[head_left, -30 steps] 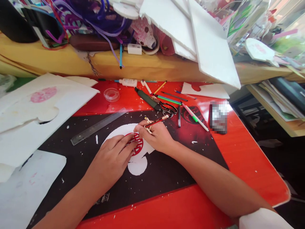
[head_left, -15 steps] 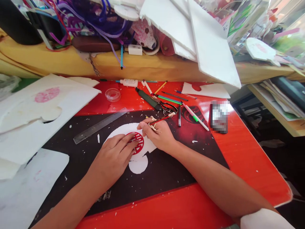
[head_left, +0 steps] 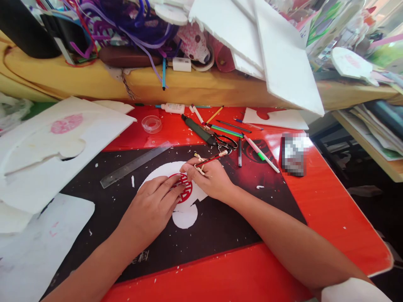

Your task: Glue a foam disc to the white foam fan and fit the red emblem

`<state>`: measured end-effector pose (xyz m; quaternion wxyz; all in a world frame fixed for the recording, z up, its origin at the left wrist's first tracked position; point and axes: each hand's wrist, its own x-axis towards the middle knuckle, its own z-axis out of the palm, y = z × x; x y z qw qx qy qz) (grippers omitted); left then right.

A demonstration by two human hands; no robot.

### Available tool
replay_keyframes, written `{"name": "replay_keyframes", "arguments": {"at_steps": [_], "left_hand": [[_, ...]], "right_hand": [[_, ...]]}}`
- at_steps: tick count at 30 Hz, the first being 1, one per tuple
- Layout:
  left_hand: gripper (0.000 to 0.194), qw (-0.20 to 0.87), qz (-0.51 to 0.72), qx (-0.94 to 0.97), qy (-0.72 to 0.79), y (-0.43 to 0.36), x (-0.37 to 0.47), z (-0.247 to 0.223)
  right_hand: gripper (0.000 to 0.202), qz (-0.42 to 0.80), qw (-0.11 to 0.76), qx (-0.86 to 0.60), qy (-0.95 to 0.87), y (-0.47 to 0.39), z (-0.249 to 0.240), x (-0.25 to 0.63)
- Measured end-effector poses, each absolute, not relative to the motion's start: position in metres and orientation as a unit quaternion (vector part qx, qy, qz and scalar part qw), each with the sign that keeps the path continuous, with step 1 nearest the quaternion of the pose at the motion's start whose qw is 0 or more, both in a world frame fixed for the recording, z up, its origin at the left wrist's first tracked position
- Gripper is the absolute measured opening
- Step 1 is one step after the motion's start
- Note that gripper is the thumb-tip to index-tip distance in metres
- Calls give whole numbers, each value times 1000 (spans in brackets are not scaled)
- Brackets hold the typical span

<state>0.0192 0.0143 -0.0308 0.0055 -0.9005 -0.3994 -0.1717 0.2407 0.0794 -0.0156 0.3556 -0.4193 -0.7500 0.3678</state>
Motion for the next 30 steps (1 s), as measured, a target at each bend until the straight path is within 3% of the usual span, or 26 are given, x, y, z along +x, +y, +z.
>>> {"name": "replay_keyframes", "arguments": {"at_steps": [30], "left_hand": [[36,18,-172,-901,-398,14,21,-28]], "right_hand": [[34,357,318,-426,-768,81,-12,238]]}}
